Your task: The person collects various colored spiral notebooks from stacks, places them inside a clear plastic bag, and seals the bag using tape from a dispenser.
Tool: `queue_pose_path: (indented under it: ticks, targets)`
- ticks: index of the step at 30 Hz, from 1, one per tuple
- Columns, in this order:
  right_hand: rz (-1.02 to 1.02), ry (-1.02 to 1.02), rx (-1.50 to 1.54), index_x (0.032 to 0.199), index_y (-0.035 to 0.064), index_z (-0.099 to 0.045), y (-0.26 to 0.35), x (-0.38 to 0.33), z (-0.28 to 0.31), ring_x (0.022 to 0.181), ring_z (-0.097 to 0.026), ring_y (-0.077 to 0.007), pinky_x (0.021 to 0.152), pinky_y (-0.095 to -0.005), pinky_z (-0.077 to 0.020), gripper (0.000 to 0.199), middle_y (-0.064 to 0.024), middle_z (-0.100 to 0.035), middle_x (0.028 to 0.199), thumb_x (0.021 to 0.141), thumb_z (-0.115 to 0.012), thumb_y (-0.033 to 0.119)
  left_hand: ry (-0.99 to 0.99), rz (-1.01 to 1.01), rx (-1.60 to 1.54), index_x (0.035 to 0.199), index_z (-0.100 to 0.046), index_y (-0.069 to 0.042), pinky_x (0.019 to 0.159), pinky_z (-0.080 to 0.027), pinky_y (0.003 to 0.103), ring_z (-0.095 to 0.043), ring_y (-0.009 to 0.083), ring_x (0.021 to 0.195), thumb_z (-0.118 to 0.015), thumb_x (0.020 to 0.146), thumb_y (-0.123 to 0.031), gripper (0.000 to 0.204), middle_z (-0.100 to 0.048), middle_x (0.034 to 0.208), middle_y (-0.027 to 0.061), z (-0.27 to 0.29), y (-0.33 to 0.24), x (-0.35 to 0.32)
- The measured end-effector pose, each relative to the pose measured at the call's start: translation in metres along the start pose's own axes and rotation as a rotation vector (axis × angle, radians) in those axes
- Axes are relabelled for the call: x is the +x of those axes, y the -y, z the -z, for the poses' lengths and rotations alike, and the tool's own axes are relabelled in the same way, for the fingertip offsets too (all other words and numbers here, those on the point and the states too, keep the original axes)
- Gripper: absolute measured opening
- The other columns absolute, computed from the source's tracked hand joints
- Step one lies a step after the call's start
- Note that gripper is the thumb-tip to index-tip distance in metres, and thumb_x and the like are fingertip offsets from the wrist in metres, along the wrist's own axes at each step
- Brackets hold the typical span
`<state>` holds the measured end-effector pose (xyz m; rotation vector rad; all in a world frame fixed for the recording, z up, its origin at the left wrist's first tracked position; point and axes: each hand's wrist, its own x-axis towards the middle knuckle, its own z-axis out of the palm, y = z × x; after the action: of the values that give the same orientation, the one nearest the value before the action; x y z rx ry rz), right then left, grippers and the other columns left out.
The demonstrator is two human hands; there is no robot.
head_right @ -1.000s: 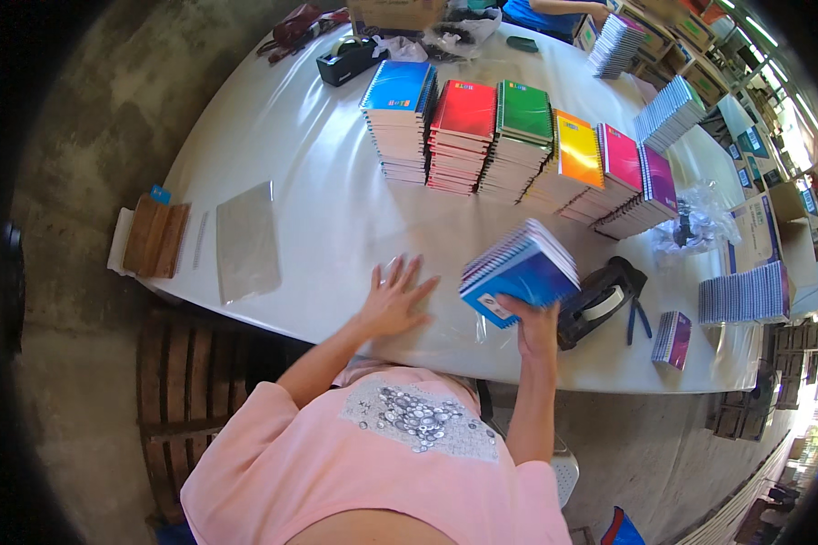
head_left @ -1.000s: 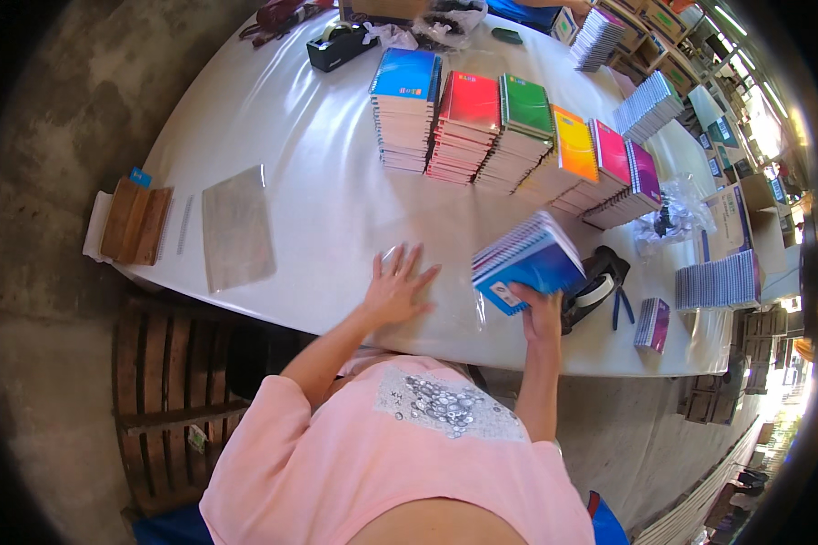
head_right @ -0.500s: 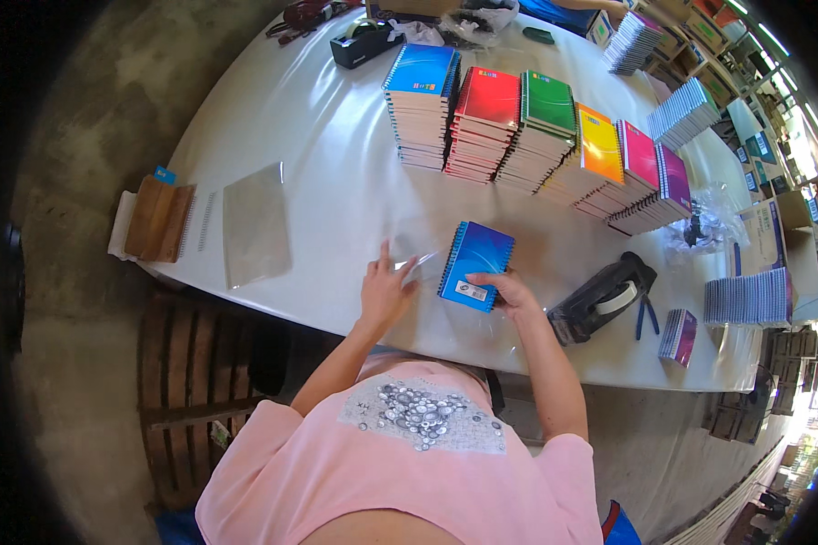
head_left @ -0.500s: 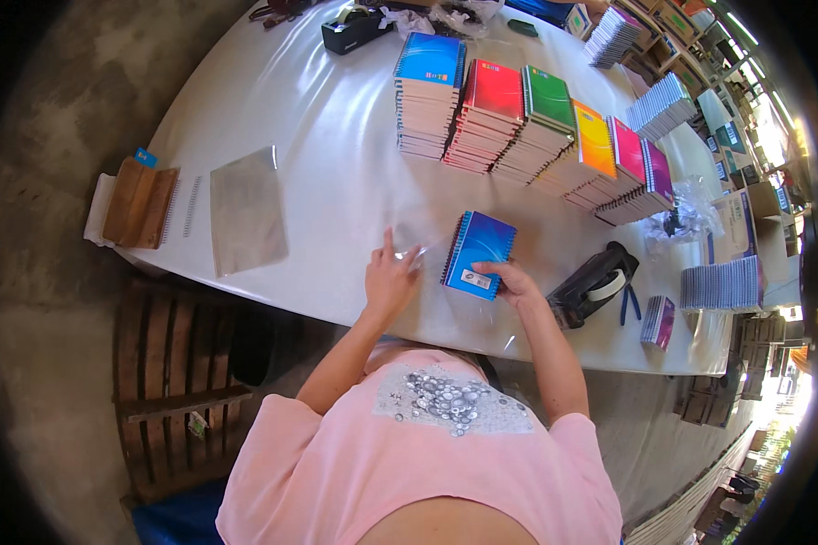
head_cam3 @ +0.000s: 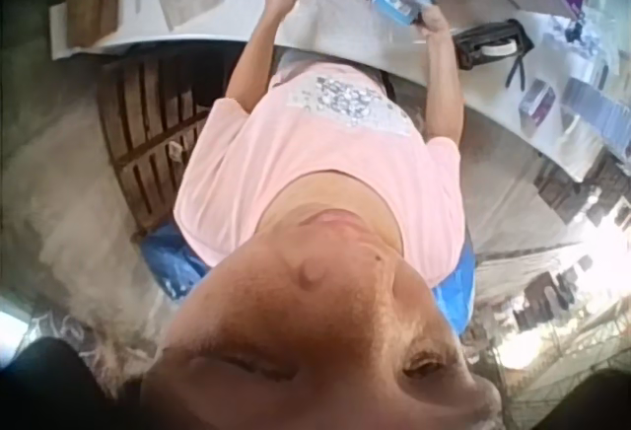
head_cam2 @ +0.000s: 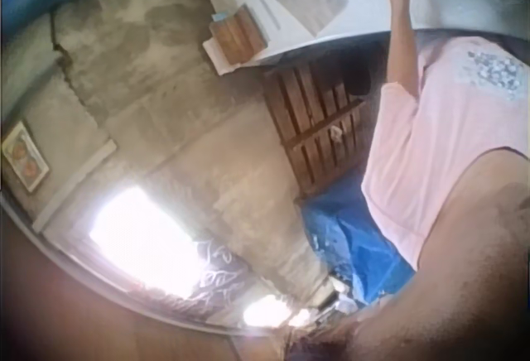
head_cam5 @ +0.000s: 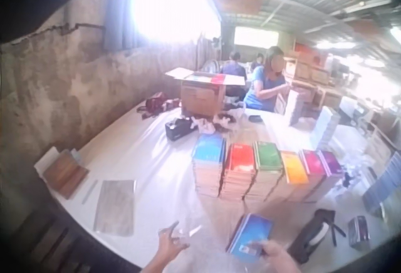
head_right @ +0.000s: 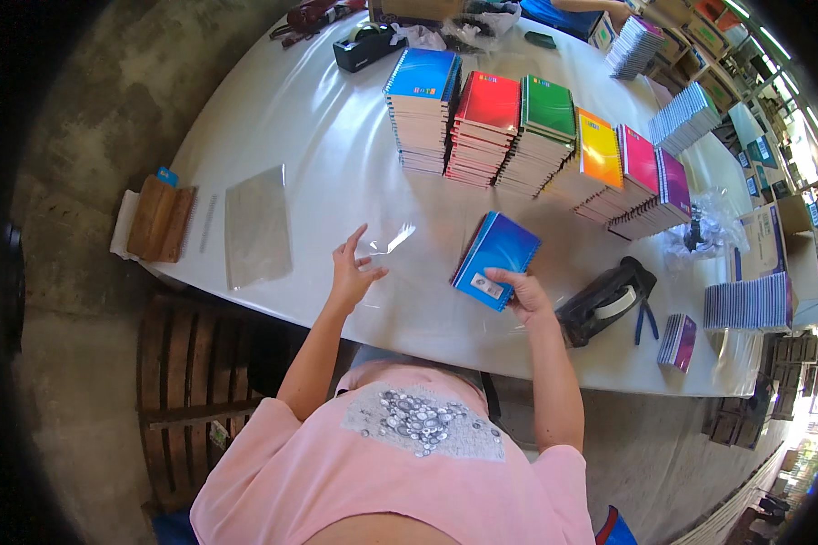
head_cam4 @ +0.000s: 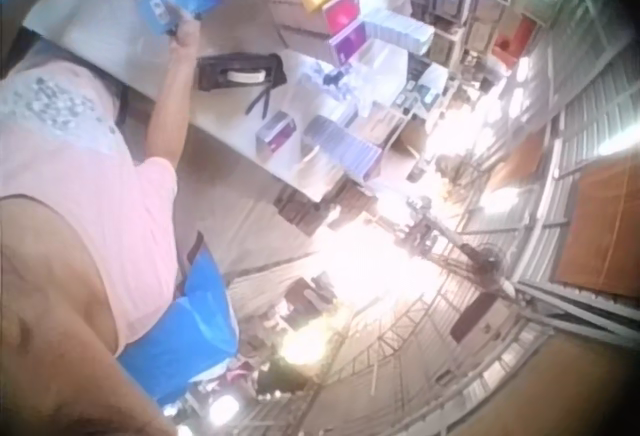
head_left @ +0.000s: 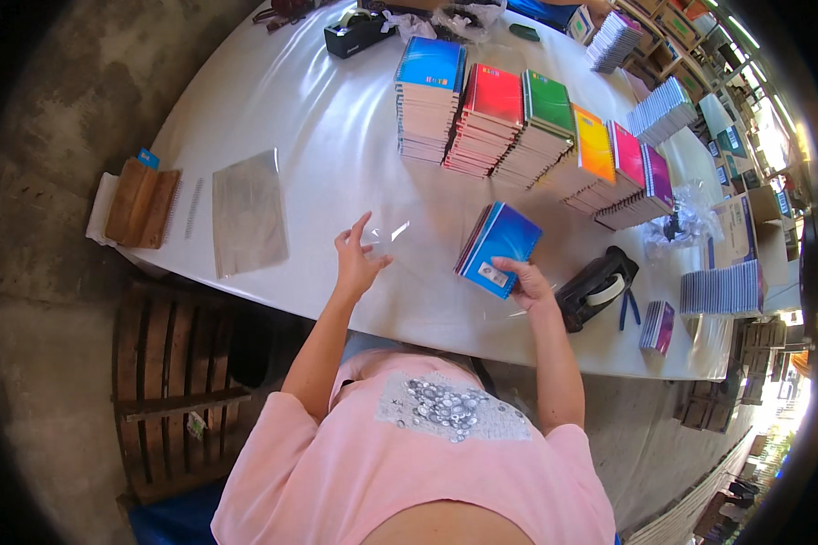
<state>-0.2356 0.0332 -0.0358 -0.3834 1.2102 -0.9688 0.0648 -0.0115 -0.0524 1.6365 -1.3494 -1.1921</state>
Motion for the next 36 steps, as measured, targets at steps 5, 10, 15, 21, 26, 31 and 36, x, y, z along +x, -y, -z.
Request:
queue_pose_path:
  ticks: [5, 10, 15, 21, 26, 31, 36]
  targets:
    - [-0.068, -0.072, -0.024, 0.108, 0.0065, -0.057, -0.019, 0.003, 0.009, 0.089, -0.064, -0.021, 0.078, -0.0369, -0.0528, 0.052, -0.0072, -0.065, 0.101, 0.062, -0.081, 0.014, 0.483, 0.066, -0.216, 0.136, -0.042, -0.016, 0.076, -0.049, 0.027, -0.054, 0.0152, 0.088, -0.06, 0.071, 0.007, 0.071, -0.044, 0.131, 0.0113, 0.026, 0.026, 0.005]
    - [-0.121, -0.124, -0.082, 0.108, 0.007, -0.057, -0.008, 0.005, 0.017, 0.088, -0.064, -0.0201, 0.077, -0.0358, -0.0525, 0.056, -0.0075, -0.065, 0.1, 0.06, -0.083, 0.019, 0.557, -0.01, -0.324, 0.14, -0.035, -0.011, 0.076, -0.047, 0.025, -0.054, 0.0134, 0.081, -0.057, 0.071, 0.006, 0.073, -0.037, 0.141, 0.0061, 0.028, 0.014, 0.005]
    - [-0.1, -0.083, -0.229, 0.107, 0.0073, -0.058, 0.012, 0.006, 0.002, 0.086, -0.064, -0.019, 0.075, -0.0353, -0.0521, 0.055, -0.0073, -0.066, 0.096, 0.059, -0.082, 0.02, 0.533, -0.071, -0.145, 0.142, -0.03, -0.012, 0.073, -0.049, 0.028, -0.056, 0.0134, 0.081, -0.061, 0.072, 0.001, 0.078, -0.036, 0.142, 0.0085, 0.023, 0.006, 0.001]
    - [-0.158, 0.004, -0.405, 0.109, 0.0038, -0.057, 0.021, 0.021, -0.047, 0.089, -0.064, -0.0203, 0.079, -0.0375, -0.0527, 0.053, -0.0106, -0.065, 0.103, 0.063, -0.081, 0.014, 0.435, -0.293, -0.035, 0.142, -0.03, -0.014, 0.066, -0.049, 0.025, -0.056, 0.0115, 0.078, -0.062, 0.075, -0.001, 0.075, -0.032, 0.145, 0.0107, 0.017, 0.004, 0.001]
    - [-0.331, 0.032, -0.464, 0.105, 0.0084, -0.062, 0.008, 0.04, -0.042, 0.084, -0.065, -0.018, 0.075, -0.0344, -0.0507, 0.051, -0.0086, -0.067, 0.098, 0.062, -0.081, 0.028, 0.522, -0.276, -0.081, 0.143, -0.027, -0.014, 0.064, -0.048, 0.023, -0.055, 0.0092, 0.072, -0.061, 0.073, 0.004, 0.08, -0.029, 0.146, 0.0116, 0.002, -0.023, -0.008]
    - [-0.312, 0.03, -0.58, 0.102, 0.0115, -0.064, 0.008, 0.044, -0.043, 0.078, -0.065, -0.0185, 0.071, -0.035, -0.0515, 0.049, -0.0077, -0.068, 0.093, 0.06, -0.082, 0.031, 0.54, -0.354, -0.06, 0.144, -0.023, -0.013, 0.063, -0.048, 0.022, -0.054, 0.0091, 0.07, -0.06, 0.07, 0.007, 0.086, -0.025, 0.148, 0.0127, -0.021, -0.04, -0.014]
    - [-0.32, 0.061, -0.613, 0.101, 0.0101, -0.063, 0.013, 0.048, -0.041, 0.08, -0.065, -0.0182, 0.072, -0.0358, -0.0515, 0.049, -0.0072, -0.068, 0.093, 0.059, -0.083, 0.026, 0.514, -0.372, 0.011, 0.145, -0.018, -0.01, 0.064, -0.049, 0.024, -0.057, 0.014, 0.071, -0.058, 0.069, 0.007, 0.087, -0.021, 0.149, 0.0163, -0.046, -0.057, -0.013]
